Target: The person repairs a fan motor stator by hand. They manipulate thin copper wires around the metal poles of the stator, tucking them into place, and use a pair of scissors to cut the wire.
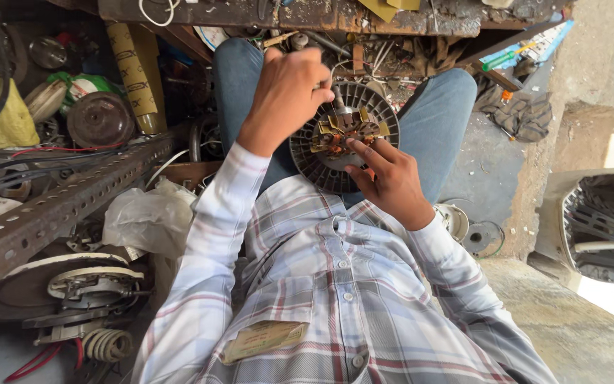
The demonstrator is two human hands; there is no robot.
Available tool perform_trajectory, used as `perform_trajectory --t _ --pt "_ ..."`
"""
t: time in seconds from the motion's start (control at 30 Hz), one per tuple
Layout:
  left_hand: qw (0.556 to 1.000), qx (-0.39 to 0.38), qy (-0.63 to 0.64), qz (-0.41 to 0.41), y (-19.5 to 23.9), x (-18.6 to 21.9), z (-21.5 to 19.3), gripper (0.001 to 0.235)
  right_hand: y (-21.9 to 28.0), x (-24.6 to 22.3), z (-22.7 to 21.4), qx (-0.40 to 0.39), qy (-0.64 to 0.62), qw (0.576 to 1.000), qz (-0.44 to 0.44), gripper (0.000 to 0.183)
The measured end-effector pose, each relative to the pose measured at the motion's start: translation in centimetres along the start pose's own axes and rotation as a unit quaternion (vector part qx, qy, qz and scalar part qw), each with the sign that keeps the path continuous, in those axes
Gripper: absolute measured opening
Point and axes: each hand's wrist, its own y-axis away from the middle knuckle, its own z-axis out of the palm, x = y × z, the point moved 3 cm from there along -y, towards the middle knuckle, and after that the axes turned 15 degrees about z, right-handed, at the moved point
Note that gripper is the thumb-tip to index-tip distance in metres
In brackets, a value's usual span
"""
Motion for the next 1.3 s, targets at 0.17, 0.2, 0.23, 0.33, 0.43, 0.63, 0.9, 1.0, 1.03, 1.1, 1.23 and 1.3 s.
perform_trajectory --t 0.17,0.2,0.23,0.33,0.43,0.63,0.9,1.0,1.03,1.1,1.23,1.3 --pt "0.999 0.011 -0.026 0.027 -2.7 -2.3 3.6 0.023 -0.9 3.7 -0.1 0.026 -0.144 0.984 0.103 0.012" --pt "0.999 -0.006 -0.033 0.034 -3.4 -2.4 3.8 0.023 -2.0 5.4 0.2 0.037 -0.227 0.948 0.219 0.017" --pt "0.995 0.021 -0.076 0.066 -3.7 -2.1 3.5 0.021 -4.4 6.6 0.0 0.024 -0.233 0.954 0.185 0.017" --pt "0.971 0.084 -0.174 0.139 -4.8 0.2 2.5 0.018 -11.7 9.7 1.8 -0.183 -0.329 0.906 0.191 0.024" --pt "0.963 0.083 -0.211 0.143 -4.3 2.9 1.9 0.015 -14.2 10.3 4.1 -0.269 -0.367 0.886 0.09 0.016" --pt "0.989 0.018 -0.075 0.125 3.0 10.0 2.2 0.018 -12.6 9.2 0.4 -0.254 -0.251 0.931 -0.07 0.01" --pt "0.994 -0.071 0.009 0.087 7.6 12.3 0.7 0.016 -3.9 2.8 -2.2 0.091 -0.077 0.987 -0.105 0.031" --pt "0.996 -0.019 0.018 0.087 7.4 11.1 -1.2 0.013 -0.4 0.6 -1.2 0.008 -0.042 0.996 -0.078 0.041" --pt "0.996 0.004 0.013 0.09 7.0 10.4 -1.7 0.012 0.1 0.3 -0.8 0.005 -0.054 0.997 -0.051 0.04" --pt "0.995 0.052 -0.002 0.089 5.5 8.2 -2.5 0.007 0.2 0.0 -0.7 0.002 -0.047 0.999 -0.009 0.041" --pt "0.998 -0.01 -0.057 0.038 1.3 2.6 -0.8 0.021 0.6 -0.9 0.1 0.003 -0.017 1.0 0.018 0.049" --pt "0.997 -0.058 -0.043 0.017 -0.4 -0.2 0.5 0.021 0.5 -0.9 0.1 0.002 -0.009 1.0 0.012 0.05"
